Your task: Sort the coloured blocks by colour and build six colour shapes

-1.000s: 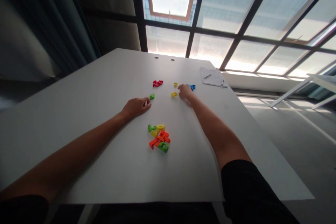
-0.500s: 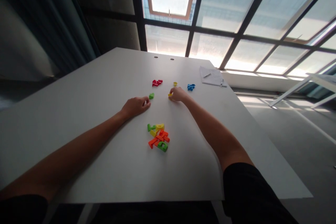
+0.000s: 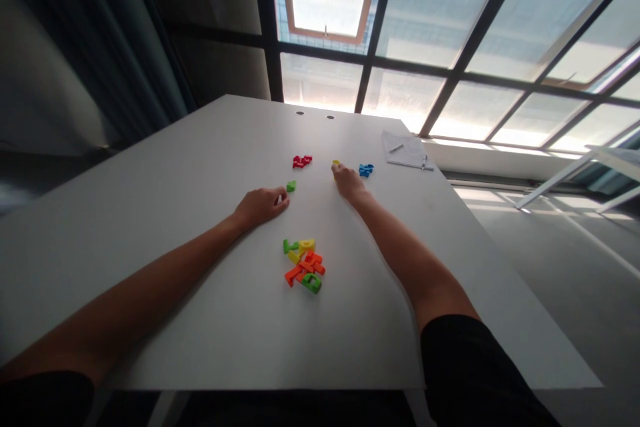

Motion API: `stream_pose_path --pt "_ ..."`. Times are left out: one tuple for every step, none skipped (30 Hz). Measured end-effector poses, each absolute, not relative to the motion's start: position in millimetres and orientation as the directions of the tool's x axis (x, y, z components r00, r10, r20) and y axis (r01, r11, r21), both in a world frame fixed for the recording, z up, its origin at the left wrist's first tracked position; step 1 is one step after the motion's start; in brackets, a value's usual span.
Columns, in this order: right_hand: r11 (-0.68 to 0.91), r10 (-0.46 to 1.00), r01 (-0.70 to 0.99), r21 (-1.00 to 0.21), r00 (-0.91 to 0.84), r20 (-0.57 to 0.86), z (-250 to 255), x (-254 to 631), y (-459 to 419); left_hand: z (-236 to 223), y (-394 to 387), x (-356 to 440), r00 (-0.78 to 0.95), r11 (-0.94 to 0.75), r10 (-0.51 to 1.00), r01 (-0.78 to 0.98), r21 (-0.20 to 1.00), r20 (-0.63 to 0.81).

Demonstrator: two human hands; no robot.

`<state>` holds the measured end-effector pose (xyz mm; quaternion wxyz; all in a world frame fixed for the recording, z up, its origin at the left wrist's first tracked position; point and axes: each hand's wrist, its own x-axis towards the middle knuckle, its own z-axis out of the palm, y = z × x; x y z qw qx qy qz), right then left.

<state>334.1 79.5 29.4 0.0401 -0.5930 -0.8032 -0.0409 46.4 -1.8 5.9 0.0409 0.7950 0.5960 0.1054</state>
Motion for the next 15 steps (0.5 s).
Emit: stream_pose_path --pt "0.299 0.948 0.954 0.013 -0.298 0.116 29.5 334.9 78.5 6.0 -2.0 46.5 0.267 -0.285 0.957 0.939 0.193 0.116" --pt "0.301 0.947 0.954 0.006 -0.3 0.116 30.2 336.0 77.6 6.0 -2.1 46.5 0.266 -0.285 0.957 0.938 0.197 0.115" --pt "0.302 0.948 0.953 -0.001 -0.3 0.109 31.1 337.3 76.9 5.9 -2.1 46.4 0.265 -0.284 0.957 0.938 0.201 0.115" --pt "0.299 0.95 0.954 -0.008 -0.297 0.098 32.1 338.7 76.4 5.7 -2.0 46.4 0.264 -0.283 0.958 0.937 0.205 0.117" --pt "0.292 0.953 0.956 -0.013 -0.29 0.086 32.7 340.1 76.1 5.4 -1.8 46.2 0.263 -0.283 0.957 0.936 0.209 0.12" --pt "0.281 0.957 0.96 -0.017 -0.279 0.074 33.0 341.5 76.0 5.1 -1.6 46.1 0.263 -0.284 0.957 0.935 0.211 0.124" --pt "0.27 0.961 0.963 -0.02 -0.268 0.065 32.8 342.8 76.2 4.8 -1.3 45.9 0.262 -0.284 0.957 0.935 0.212 0.126" --pt "0.259 0.965 0.966 -0.023 -0.257 0.059 32.3 344.1 76.8 4.7 -1.1 45.8 0.263 -0.285 0.957 0.935 0.21 0.126" --pt "0.248 0.968 0.969 -0.025 -0.246 0.056 31.4 345.2 77.8 4.6 -1.0 45.7 0.264 -0.285 0.956 0.936 0.208 0.125" --pt "0.24 0.97 0.971 -0.024 -0.238 0.051 30.5 346.2 79.3 4.7 -0.9 45.6 0.264 -0.285 0.957 0.936 0.205 0.124" --pt "0.236 0.971 0.972 -0.021 -0.234 0.045 29.6 347.1 81.3 4.8 -0.9 45.5 0.263 -0.284 0.957 0.937 0.203 0.123" --pt "0.234 0.972 0.972 -0.015 -0.233 0.037 28.8 347.9 83.8 4.9 -1.0 45.3 0.262 -0.282 0.957 0.938 0.2 0.122" --pt "0.233 0.972 0.972 -0.008 -0.232 0.03 28.4 348.5 86.8 4.9 -1.0 45.2 0.261 -0.282 0.957 0.939 0.198 0.123" --pt "0.231 0.973 0.973 0.0 -0.23 0.022 28.2 349.0 90.2 4.7 -0.9 44.9 0.261 -0.282 0.957 0.939 0.197 0.124" --pt "0.225 0.974 0.974 0.007 -0.225 0.016 28.4 349.4 93.9 4.5 -0.8 44.7 0.261 -0.282 0.957 0.939 0.196 0.126"
